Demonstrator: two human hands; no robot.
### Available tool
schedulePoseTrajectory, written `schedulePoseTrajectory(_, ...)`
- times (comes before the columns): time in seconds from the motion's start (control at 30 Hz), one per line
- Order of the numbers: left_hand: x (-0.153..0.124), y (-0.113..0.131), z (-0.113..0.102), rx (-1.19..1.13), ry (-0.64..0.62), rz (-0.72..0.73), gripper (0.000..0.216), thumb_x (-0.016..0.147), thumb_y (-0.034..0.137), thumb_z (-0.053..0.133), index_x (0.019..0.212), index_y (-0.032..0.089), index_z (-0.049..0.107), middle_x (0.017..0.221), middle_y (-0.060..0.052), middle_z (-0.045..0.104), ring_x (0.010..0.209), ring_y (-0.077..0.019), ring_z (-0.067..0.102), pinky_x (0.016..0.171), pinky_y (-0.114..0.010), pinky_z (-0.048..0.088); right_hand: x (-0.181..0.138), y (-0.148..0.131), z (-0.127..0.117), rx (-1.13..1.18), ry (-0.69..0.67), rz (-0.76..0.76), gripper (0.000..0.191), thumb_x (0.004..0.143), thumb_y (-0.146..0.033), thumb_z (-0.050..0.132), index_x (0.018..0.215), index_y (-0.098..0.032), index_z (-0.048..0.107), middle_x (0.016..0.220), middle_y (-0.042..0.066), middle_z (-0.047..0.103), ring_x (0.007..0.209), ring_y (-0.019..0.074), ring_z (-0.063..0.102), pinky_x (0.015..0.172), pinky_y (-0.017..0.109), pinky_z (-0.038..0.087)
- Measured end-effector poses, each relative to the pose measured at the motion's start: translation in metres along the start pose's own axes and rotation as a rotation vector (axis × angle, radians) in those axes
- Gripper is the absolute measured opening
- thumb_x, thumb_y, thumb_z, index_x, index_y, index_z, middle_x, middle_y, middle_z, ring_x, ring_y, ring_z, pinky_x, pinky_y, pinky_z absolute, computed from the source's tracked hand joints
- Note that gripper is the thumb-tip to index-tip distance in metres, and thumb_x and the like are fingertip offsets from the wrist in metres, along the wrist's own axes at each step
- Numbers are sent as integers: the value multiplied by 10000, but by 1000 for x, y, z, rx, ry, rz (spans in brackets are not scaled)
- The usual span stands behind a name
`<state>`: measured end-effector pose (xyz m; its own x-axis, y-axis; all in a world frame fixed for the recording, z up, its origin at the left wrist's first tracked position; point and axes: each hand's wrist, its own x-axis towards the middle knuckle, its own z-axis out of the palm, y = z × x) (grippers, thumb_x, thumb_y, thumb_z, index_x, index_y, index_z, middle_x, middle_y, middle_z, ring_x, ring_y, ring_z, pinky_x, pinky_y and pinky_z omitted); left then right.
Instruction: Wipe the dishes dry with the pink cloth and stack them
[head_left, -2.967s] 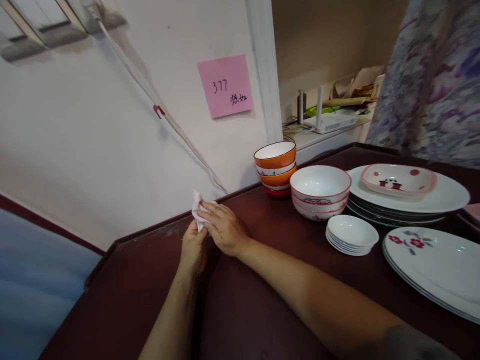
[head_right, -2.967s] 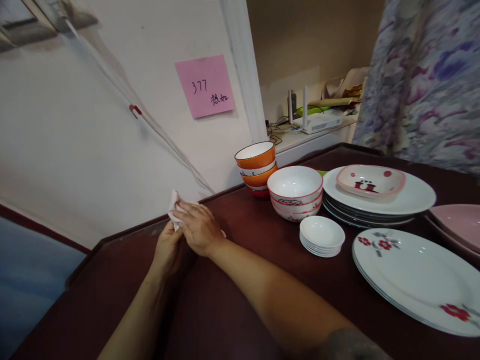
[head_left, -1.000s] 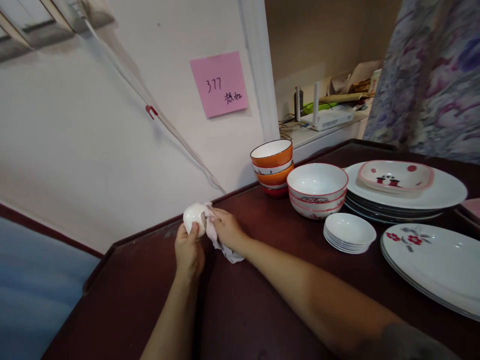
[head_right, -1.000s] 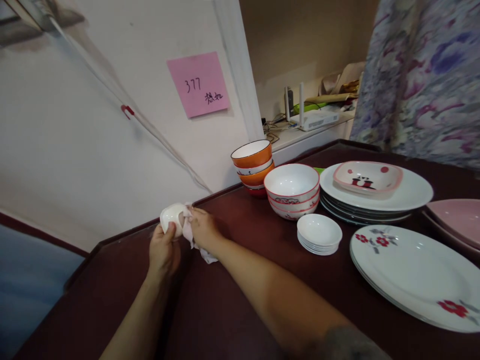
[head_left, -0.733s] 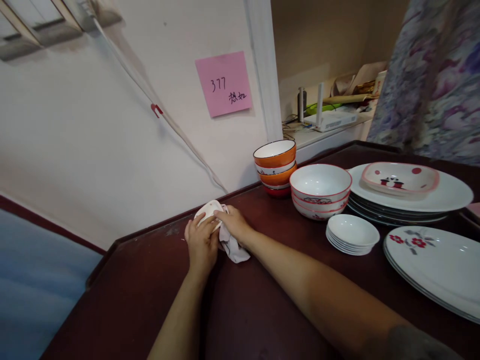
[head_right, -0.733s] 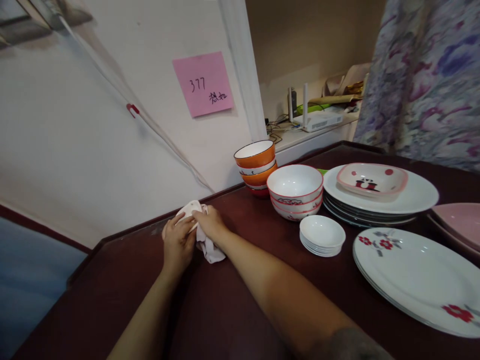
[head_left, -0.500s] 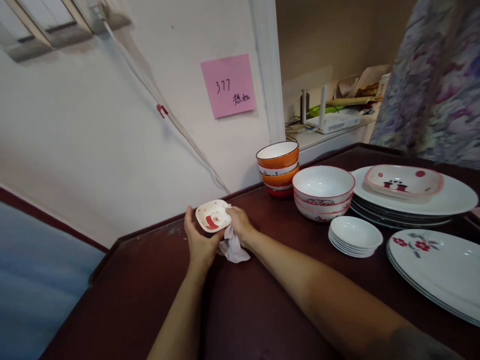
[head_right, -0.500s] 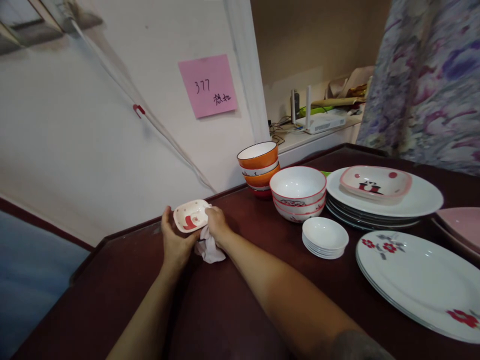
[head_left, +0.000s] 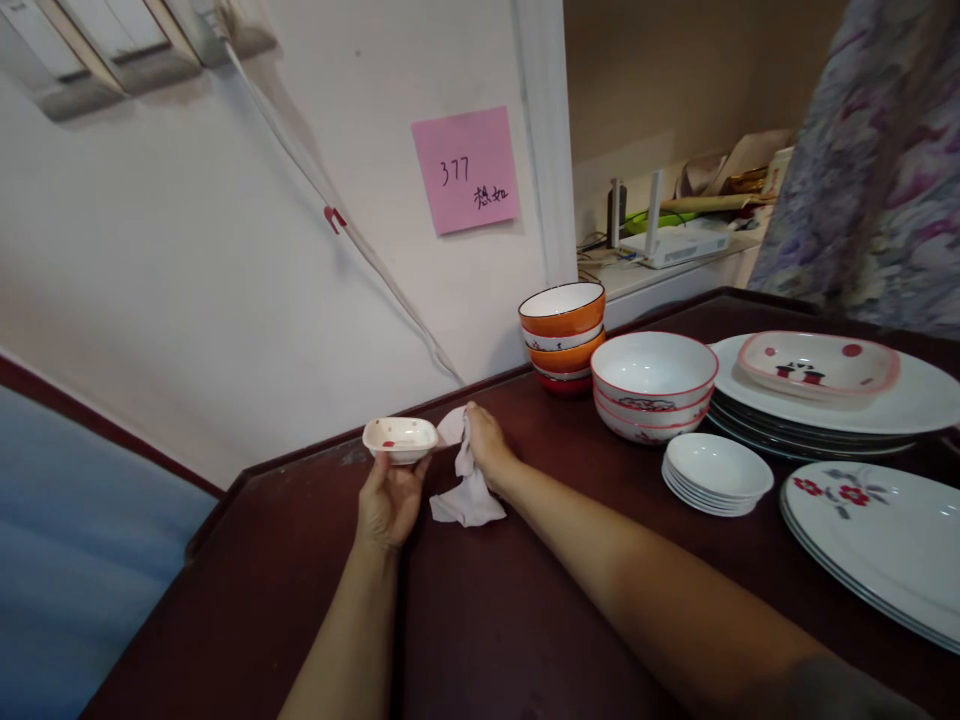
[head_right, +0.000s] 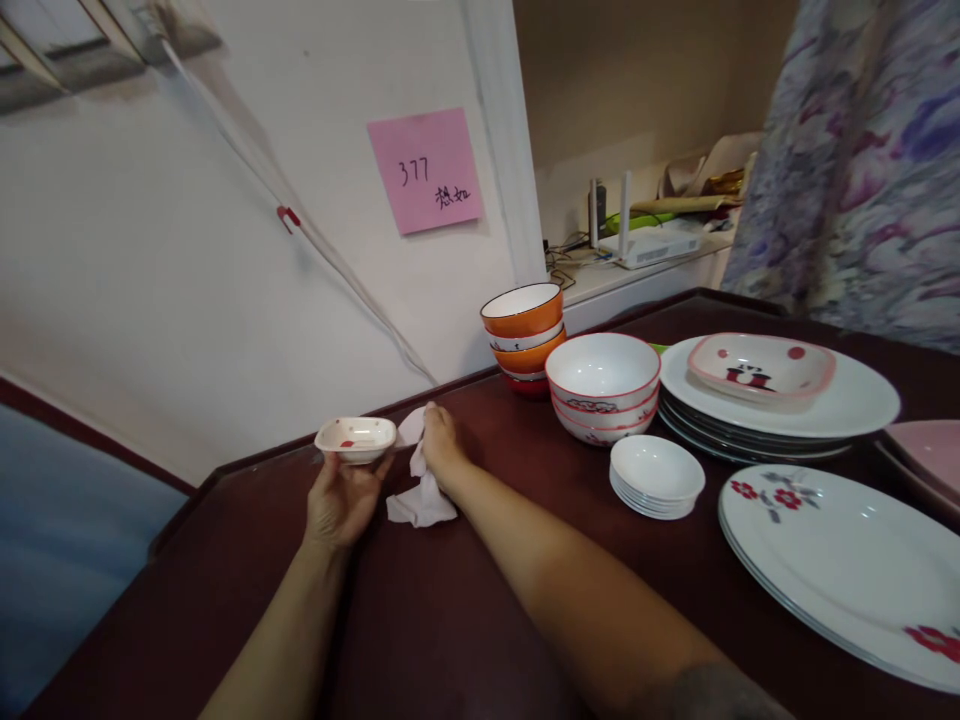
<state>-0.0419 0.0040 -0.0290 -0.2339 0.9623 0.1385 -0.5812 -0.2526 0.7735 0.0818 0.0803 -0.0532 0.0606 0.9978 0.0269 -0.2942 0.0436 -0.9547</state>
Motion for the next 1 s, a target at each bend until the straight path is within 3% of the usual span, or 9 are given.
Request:
schedulePoseTrajectory(0.07,1,2,0,-42,26,-37,438,819,472,622,1182,227,610,1201,-110,654,1162,-290,570,980,-505,448,2,-5,-4,-7,54,-36,246,869,-354,407,894,-183,582,763,11,630,682,149,572,656,267,450)
schedulePoseTrajectory(0.13,1,3,0,-71,27,-91,505,821,571,564,1171,211,618,1191,-127,655,1124,-309,589,943,-526,469,-2,-13,-6,-33,15,-118,231,869,-323,424,989,-185,566,777,5,631,671,151,584,644,270,450)
schedulePoseTrajectory(0.23,0,2,1,-89,-6,-154,614,806,671,493,1176,198,618,1188,-137,654,1070,-307,616,885,-505,505,-15,-26,-7,-238,-169,-382,205,872,-299,475,982,-196,613,855,20,662,789,164,594,720,283,439)
schedulePoseTrajectory(0.33,1,0,0,-92,-4,-180,637,825,682,441,1162,175,629,1147,-136,672,1005,-273,643,850,-452,528,-29,-37,-7,-627,-406,-608,168,846,-263,536,893,-220,691,906,39,692,889,204,560,805,344,395)
schedulePoseTrajectory(0.43,1,-2,0,-55,86,-210,640,846,664,418,1052,115,674,977,-131,715,919,-252,665,844,-401,533,-39,-43,-4,-928,-609,-702,176,827,-242,556,781,-217,725,895,58,704,869,228,560,812,386,364)
schedulePoseTrajectory(0.53,0,-2,0,-53,122,-219,634,873,640,389,965,93,695,884,-122,723,880,-238,675,863,-367,524,-45,-46,1,-905,-741,-747,228,877,-240,510,816,-224,730,962,37,706,909,200,580,792,343,364)
schedulePoseTrajectory(0.67,-2,1,4,-113,109,-224,606,908,598,355,1013,102,684,968,-121,721,897,-214,681,889,-347,513,-52,-46,2,-857,-718,-832,293,959,-297,410,1040,-255,688,1249,-7,627,1163,199,482,869,359,335)
schedulePoseTrajectory(0.8,-2,2,8,-139,108,-203,569,935,558,322,1077,131,669,1003,-106,720,893,-194,685,893,-335,510,-55,-50,-1,-1068,-597,-913,358,973,-346,368,1218,-232,602,1340,35,564,1188,243,414,898,431,307)
schedulePoseTrajectory(1.0,-5,-3,11,-73,166,-178,584,932,557,332,972,95,686,863,-116,732,830,-216,695,875,-357,519,-52,-62,2,-1305,-636,-823,251,870,-285,495,841,-160,712,1005,119,692,988,282,508,844,469,320)
